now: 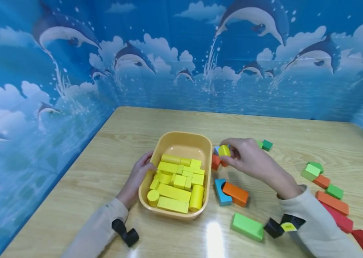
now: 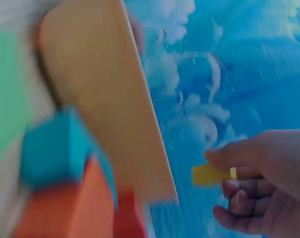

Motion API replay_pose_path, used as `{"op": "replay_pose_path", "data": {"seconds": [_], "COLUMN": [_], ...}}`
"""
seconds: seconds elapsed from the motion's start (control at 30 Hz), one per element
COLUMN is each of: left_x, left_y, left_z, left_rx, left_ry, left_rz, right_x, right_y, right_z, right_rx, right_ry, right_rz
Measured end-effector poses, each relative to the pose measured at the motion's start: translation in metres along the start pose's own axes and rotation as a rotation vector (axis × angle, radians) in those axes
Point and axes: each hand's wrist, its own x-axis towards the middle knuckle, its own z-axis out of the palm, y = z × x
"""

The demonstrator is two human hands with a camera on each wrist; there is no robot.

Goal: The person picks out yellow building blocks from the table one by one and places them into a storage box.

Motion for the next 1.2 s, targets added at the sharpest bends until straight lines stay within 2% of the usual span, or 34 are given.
{"op": "replay_pose_path", "data": {"seconds": [0.1,0.2,0.4,0.5,0.67,0.77,1.0,1.07,1.2], "left_x": [-0.001,-0.001,0.0,0.0,0.0,0.001,0.003,0.002,0.002], "left_y": [0.0,0.0,0.001,0.002,0.001,0.0,-0.001,-0.001,-0.001], "left_z": [0.0,0.001,0.002,0.002,0.001,0.001,0.001,0.001,0.001], "left_rx": [-0.027,-0.04,-0.012,-0.012,-0.022,-0.025,-0.016,-0.014,-0.008], "left_ry": [-0.005,-0.008,0.008,0.003,0.0,0.008,0.021,0.02,0.023], "left_rz": [0.008,0.02,0.01,0.005,0.007,0.017,0.036,0.036,0.029], "right_x": [0.022,0.035,0.04,0.04,0.045,0.046,0.049,0.051,0.056], "right_y": [-0.022,-0.036,-0.048,-0.05,-0.052,-0.05,-0.043,-0.042,-0.042], "right_z": [0.011,0.019,0.026,0.027,0.03,0.03,0.033,0.036,0.042], "right_rx": [0.002,-0.057,-0.15,-0.198,-0.309,-0.34,-0.375,-0.343,-0.278], "right_ry": [-0.029,-0.112,-0.258,-0.307,-0.325,-0.312,-0.144,-0.156,-0.266], "right_rz": [-0.013,0.028,0.159,0.164,0.106,0.097,-0.021,-0.036,-0.009]}}
